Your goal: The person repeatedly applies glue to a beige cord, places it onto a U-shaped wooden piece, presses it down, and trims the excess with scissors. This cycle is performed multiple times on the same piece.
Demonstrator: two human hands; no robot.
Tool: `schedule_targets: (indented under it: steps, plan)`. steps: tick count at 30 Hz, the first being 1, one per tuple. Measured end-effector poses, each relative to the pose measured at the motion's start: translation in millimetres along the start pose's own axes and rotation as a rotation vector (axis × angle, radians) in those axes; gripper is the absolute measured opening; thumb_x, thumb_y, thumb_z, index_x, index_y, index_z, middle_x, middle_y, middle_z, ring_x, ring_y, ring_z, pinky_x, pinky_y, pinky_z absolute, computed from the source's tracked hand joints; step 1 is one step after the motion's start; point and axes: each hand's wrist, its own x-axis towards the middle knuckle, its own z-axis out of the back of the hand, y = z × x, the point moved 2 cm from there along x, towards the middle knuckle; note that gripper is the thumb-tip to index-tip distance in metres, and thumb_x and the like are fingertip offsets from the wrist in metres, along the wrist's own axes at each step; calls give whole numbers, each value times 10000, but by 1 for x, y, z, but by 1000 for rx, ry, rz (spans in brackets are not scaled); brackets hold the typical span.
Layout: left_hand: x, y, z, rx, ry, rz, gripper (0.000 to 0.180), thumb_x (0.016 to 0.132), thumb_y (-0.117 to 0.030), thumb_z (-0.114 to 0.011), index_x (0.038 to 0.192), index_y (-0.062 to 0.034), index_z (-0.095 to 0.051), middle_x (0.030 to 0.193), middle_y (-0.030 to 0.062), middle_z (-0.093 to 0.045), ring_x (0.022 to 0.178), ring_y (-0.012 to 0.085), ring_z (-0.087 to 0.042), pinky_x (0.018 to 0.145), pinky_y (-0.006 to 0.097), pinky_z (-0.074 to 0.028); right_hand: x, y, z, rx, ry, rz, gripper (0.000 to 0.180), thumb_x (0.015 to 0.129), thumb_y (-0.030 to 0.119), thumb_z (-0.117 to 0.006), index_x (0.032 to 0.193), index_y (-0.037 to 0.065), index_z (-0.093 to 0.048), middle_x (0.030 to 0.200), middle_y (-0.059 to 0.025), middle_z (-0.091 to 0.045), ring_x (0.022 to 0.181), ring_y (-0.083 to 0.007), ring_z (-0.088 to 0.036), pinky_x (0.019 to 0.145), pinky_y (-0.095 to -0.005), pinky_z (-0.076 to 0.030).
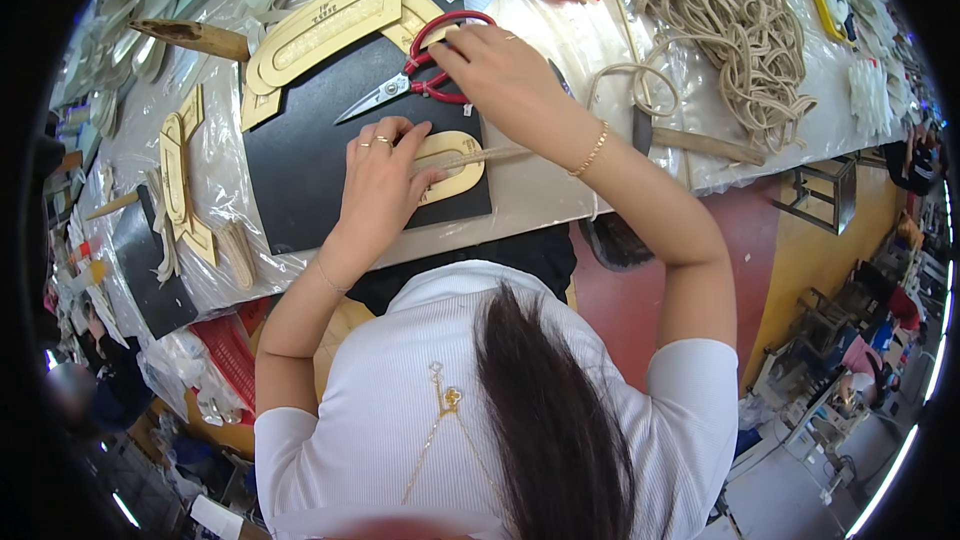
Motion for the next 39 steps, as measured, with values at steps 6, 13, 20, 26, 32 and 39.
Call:
schedule_targets:
  steps: [6, 13, 20, 26, 32, 39]
  plan:
    - [18, 1, 13, -103, 259, 166, 429, 757, -244, -857, 1048, -19, -638, 1007, 146, -611, 928, 323, -598, 846, 413, -472, 13, -10, -8, -52, 147, 18, 265, 803, 77, -665, 1061, 56, -605, 1000, -89, -610, 936, -244, -651, 800, -341, -554]
    - [16, 22, 22, -780, 607, 595, 412, 798, -187, -848, 1085, 16, -633, 908, 118, -725, 789, 179, -695, 725, 289, -540, -46, -13, 55, 440, 12, -334, 644, 734, 447, -856, 1094, -2, -567, 964, -127, -517, 820, -276, -547, 741, -361, -465]
    - [20, 22, 28, -1104, 675, 737, 407, 861, -166, -817, 1175, 29, -647, 978, 81, -726, 806, 102, -678, 736, 250, -542, -168, 37, 89, 936, 524, -834, 688, 784, 488, -847, 1201, 2, -598, 999, -107, -568, 889, -220, -580, 837, -340, -487]
    - [28, 0, 37, -1121, 670, 630, 374, 852, -158, -827, 1135, 17, -658, 972, 63, -723, 811, 83, -667, 741, 240, -534, -164, 54, 75, 1315, 489, -980, 781, 756, 576, -835, 1219, -6, -596, 968, -85, -569, 860, -192, -575, 791, -315, -490]
    - [38, -3, 46, -1113, 535, 600, 310, 851, -101, -805, 1098, 16, -659, 969, 56, -718, 848, 70, -653, 758, 234, -520, -107, 53, 74, 441, 74, -525, 859, 591, 561, -915, 1141, -7, -580, 1051, -154, -587, 902, -331, -605, 786, -400, -505]
    - [43, -10, 49, -1101, 459, 550, 290, 858, -80, -784, 1097, 21, -654, 981, 61, -719, 862, 71, -649, 779, 239, -519, -94, 52, 69, 332, 2, -493, 830, 565, 554, -925, 1092, 5, -594, 1011, -140, -594, 902, -341, -620, 774, -417, -508]
